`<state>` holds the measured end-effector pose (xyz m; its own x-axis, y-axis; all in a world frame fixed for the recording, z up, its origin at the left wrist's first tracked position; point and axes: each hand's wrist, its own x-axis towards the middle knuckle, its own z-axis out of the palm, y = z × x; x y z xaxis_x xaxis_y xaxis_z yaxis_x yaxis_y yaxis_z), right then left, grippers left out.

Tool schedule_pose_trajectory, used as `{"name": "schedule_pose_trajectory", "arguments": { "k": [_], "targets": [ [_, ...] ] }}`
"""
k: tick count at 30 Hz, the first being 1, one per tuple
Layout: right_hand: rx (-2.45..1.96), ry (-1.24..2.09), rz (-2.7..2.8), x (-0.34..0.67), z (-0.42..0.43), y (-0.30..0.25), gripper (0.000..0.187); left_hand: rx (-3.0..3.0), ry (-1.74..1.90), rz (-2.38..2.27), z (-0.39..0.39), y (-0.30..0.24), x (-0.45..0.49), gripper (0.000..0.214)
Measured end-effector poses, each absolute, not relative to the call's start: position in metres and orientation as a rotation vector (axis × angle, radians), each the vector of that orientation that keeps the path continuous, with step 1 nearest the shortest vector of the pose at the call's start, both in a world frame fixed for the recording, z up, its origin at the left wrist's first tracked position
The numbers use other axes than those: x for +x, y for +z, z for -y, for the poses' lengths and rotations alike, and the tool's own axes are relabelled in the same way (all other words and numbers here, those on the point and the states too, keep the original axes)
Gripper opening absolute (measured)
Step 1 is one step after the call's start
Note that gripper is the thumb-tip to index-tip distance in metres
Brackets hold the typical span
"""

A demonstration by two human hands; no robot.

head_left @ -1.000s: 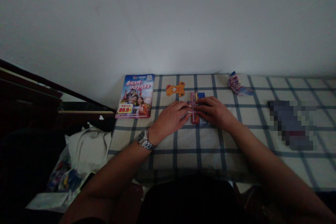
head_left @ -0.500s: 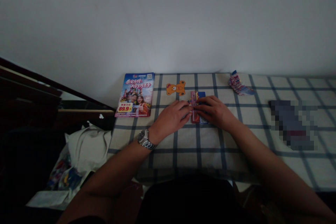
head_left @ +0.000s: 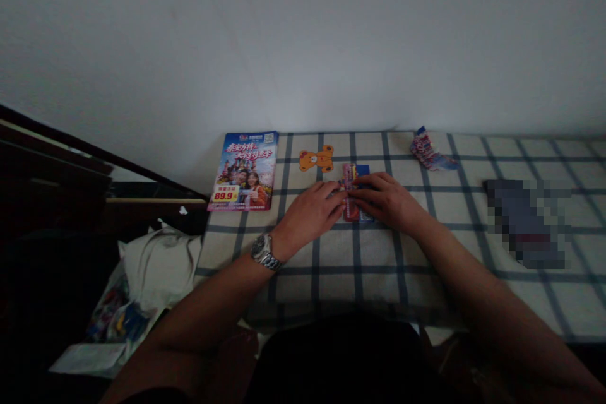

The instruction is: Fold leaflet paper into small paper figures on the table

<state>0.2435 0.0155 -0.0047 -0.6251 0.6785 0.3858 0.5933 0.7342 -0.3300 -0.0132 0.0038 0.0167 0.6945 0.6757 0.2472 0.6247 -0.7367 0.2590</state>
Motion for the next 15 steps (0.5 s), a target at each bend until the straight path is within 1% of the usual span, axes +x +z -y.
{"name": "schedule_pose_trajectory", "arguments": {
  "k": [7, 15],
  "targets": [
    [-0.959, 0.209, 2.438, 0.2409, -0.0137, -0.0004, 0.029, 2.735, 0.478, -1.085, -0.0026, 0.0183, -0.0115, 0.025],
    [-0.932, 0.278, 2.411, 0.2459, -0.0149, 0.0003, 0.025, 2.726, 0.492, -1.096, -0.0019, 0.0193, -0.0104, 0.025]
  ]
}}
